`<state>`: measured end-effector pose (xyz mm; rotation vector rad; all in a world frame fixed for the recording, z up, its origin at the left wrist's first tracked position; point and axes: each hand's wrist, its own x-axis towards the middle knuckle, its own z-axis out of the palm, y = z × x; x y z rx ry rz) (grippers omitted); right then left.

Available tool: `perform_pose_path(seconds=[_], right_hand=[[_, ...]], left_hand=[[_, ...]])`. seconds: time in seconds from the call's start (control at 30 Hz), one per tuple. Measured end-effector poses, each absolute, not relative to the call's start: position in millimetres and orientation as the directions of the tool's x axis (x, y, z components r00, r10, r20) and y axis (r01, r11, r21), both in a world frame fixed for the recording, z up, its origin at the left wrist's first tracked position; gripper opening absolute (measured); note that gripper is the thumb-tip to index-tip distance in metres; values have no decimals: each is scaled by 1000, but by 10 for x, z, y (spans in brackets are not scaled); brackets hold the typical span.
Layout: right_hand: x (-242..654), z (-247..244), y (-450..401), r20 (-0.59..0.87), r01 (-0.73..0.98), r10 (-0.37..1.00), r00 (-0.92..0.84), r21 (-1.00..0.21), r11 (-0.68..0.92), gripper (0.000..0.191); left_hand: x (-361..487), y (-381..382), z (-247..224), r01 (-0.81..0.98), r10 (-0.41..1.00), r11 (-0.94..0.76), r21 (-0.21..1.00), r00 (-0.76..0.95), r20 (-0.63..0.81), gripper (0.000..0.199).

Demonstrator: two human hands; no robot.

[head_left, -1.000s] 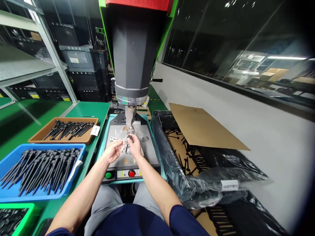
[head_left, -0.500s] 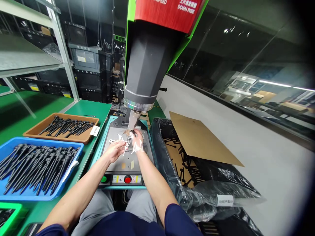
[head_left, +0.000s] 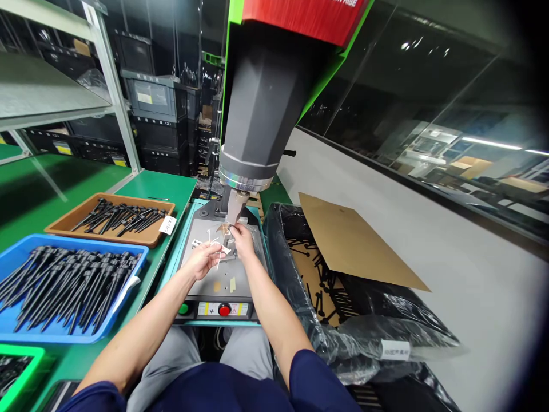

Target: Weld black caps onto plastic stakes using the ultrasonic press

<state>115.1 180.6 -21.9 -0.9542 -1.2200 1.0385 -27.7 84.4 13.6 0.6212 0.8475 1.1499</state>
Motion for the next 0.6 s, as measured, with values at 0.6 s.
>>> perform_pose_path(seconds=[0.6], right_hand=[[1512, -760, 2049, 224, 133, 972, 69, -968, 213, 53]], left_hand=[[-202, 866, -15, -486, 940, 331, 809, 98, -327, 21]])
